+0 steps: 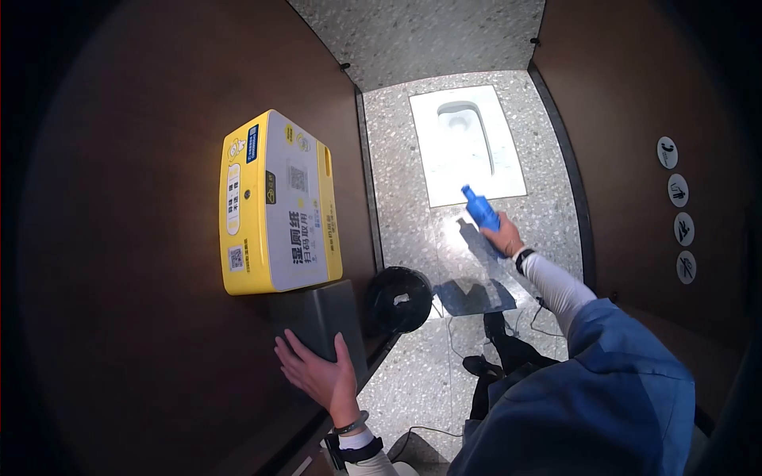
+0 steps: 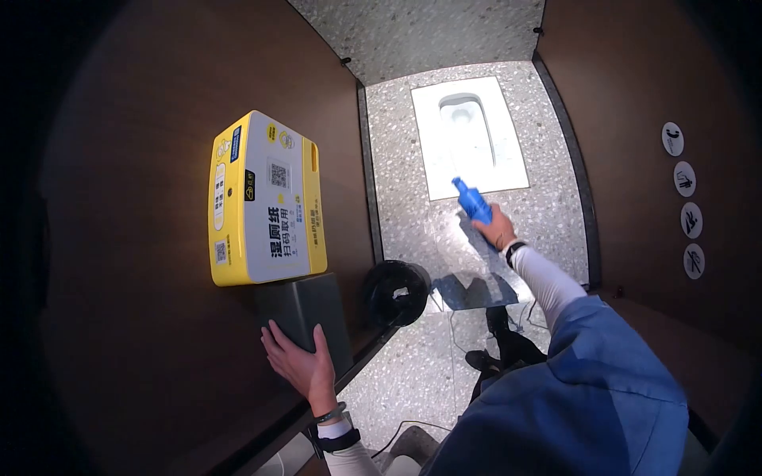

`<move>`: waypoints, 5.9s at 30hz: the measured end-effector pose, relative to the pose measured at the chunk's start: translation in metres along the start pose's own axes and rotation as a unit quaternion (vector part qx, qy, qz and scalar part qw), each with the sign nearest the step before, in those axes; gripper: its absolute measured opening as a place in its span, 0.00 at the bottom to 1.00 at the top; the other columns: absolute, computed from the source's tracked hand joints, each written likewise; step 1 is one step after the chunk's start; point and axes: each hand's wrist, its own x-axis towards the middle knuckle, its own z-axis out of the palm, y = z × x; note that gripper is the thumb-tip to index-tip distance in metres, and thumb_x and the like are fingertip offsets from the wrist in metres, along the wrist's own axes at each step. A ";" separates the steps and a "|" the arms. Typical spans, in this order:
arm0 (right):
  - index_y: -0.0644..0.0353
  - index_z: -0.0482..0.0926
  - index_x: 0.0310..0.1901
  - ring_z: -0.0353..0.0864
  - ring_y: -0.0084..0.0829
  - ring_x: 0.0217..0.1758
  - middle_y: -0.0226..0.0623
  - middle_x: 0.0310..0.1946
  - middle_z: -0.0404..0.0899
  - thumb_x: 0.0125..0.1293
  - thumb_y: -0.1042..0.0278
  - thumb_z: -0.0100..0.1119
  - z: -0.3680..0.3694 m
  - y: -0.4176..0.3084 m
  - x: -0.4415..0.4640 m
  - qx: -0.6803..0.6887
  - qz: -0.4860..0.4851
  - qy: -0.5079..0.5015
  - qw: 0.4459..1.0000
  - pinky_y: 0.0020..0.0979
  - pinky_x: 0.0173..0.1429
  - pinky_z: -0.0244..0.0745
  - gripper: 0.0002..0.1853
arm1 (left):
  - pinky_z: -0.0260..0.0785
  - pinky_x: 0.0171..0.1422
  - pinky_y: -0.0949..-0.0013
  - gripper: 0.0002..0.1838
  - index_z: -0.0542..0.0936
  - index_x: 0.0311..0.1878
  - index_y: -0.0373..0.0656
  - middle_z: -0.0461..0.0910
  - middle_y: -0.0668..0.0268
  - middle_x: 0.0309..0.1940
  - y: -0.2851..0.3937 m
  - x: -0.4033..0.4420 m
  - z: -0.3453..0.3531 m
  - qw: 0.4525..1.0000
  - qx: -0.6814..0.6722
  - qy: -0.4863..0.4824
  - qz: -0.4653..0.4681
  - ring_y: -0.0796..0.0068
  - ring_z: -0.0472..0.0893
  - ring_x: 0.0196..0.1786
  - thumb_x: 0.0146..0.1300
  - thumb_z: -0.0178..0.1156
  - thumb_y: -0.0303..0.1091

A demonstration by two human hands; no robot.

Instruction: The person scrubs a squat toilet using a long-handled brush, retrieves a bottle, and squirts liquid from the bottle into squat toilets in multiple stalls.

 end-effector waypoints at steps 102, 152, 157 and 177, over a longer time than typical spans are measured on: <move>0.61 0.79 0.34 0.81 0.43 0.38 0.44 0.33 0.80 0.55 0.69 0.47 0.527 -0.555 -0.621 -0.419 0.008 -0.162 0.893 0.54 0.44 0.67 0.11 | 0.64 0.55 0.65 0.37 0.59 0.59 0.36 0.69 0.59 0.49 -0.783 0.166 0.089 0.706 -0.668 -0.206 0.112 0.67 0.71 0.50 0.46 0.67 0.28; 0.64 0.65 0.49 0.75 0.50 0.43 0.55 0.39 0.75 0.46 0.43 0.61 0.583 -0.633 -0.183 0.067 0.179 0.093 0.977 0.40 0.47 0.69 0.36 | 0.54 0.64 0.49 0.22 0.64 0.56 0.42 0.70 0.51 0.52 -0.693 0.468 0.266 0.207 -0.731 -0.589 -0.273 0.52 0.66 0.58 0.65 0.45 0.45; 0.61 0.67 0.49 0.77 0.45 0.42 0.48 0.38 0.77 0.44 0.48 0.63 0.602 -0.644 -0.060 -0.197 0.093 -0.018 0.976 0.39 0.46 0.71 0.33 | 0.42 0.66 0.40 0.24 0.64 0.58 0.43 0.60 0.49 0.60 -0.671 0.499 0.288 0.072 -0.764 -0.565 -0.305 0.48 0.57 0.64 0.64 0.42 0.47; 0.58 0.80 0.34 0.80 0.37 0.39 0.41 0.34 0.80 0.57 0.69 0.47 0.651 -0.685 0.170 -0.393 0.041 -0.003 0.919 0.35 0.41 0.75 0.10 | 0.43 0.67 0.45 0.34 0.56 0.63 0.46 0.60 0.53 0.60 -0.658 0.556 0.284 0.113 -0.789 -0.535 -0.278 0.51 0.57 0.64 0.58 0.49 0.54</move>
